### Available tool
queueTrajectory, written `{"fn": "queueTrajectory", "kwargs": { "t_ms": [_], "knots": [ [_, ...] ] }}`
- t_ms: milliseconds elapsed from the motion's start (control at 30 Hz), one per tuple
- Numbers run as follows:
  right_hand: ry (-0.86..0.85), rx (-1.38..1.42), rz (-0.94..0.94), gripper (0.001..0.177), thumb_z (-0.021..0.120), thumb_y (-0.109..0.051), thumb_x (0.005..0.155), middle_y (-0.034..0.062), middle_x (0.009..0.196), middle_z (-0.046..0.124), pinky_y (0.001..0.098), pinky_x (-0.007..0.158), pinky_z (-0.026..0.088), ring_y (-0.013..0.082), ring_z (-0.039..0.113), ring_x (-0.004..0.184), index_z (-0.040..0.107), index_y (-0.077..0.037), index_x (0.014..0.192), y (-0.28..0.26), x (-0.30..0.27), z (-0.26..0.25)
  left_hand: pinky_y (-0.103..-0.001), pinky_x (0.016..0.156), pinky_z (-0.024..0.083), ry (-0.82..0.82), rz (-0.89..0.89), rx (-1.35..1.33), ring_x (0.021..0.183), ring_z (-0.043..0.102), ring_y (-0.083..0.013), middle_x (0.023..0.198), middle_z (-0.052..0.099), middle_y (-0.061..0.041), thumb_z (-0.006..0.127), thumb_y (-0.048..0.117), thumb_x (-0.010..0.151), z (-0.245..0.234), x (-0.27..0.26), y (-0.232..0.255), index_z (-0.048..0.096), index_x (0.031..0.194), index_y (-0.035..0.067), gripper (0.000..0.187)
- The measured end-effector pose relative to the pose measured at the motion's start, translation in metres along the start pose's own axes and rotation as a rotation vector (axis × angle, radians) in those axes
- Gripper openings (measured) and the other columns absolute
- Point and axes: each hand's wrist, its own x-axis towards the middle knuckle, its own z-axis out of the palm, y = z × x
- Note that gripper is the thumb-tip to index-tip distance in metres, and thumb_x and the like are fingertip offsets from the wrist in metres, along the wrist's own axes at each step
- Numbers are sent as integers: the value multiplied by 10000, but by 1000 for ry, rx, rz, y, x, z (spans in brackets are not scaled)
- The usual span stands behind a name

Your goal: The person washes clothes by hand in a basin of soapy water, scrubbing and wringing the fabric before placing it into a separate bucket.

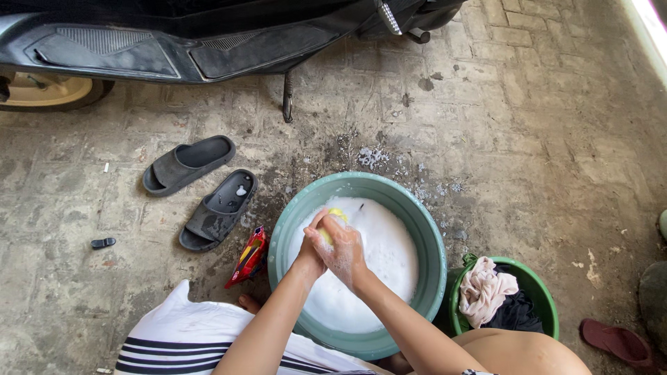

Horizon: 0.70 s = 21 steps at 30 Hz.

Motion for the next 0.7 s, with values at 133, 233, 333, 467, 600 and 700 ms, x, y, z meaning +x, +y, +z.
{"fn": "queueTrajectory", "kwargs": {
  "t_ms": [133,233,333,467,600,700],
  "knots": [
    [39,-294,-181,218,559,-302,988,175,891,696,488,662,523,409,675,776,624,-94,986,34,15,-1,-399,930,500,190,78,430,1101,619,-206,1172,661,-48,478,602,979,7,6,-11,616,1241,151,539],
    [23,-319,17,305,485,-344,1041,161,859,710,483,666,524,398,677,750,668,-115,959,45,10,2,-332,771,450,232,-23,474,952,576,-148,1068,648,3,451,632,984,18,-8,-13,617,1180,195,507],
    [84,-200,148,345,466,-359,1078,173,834,702,478,686,523,402,670,752,691,-128,956,43,12,0,-356,624,373,184,-32,457,775,506,-170,923,594,-25,473,589,1018,29,-18,-4,612,1108,132,486],
    [88,-35,211,252,548,-295,1032,201,860,666,456,682,529,388,661,755,621,-54,1010,38,19,-17,-425,739,487,337,166,659,826,611,-194,920,671,-45,513,501,976,46,-30,5,645,1122,138,413],
    [57,-10,122,195,585,-240,1009,176,1013,663,456,784,522,379,659,916,574,-56,1071,40,23,-28,-405,819,511,345,491,1021,910,665,-249,989,710,-106,579,454,952,48,-27,2,655,1130,76,425],
    [-9,-243,104,443,718,-197,852,124,1089,652,502,924,464,322,638,1059,596,-106,1268,50,29,-31,-426,835,524,363,503,920,923,693,-320,1001,735,-164,588,419,929,38,-19,-6,675,1079,34,422]
  ]
}}
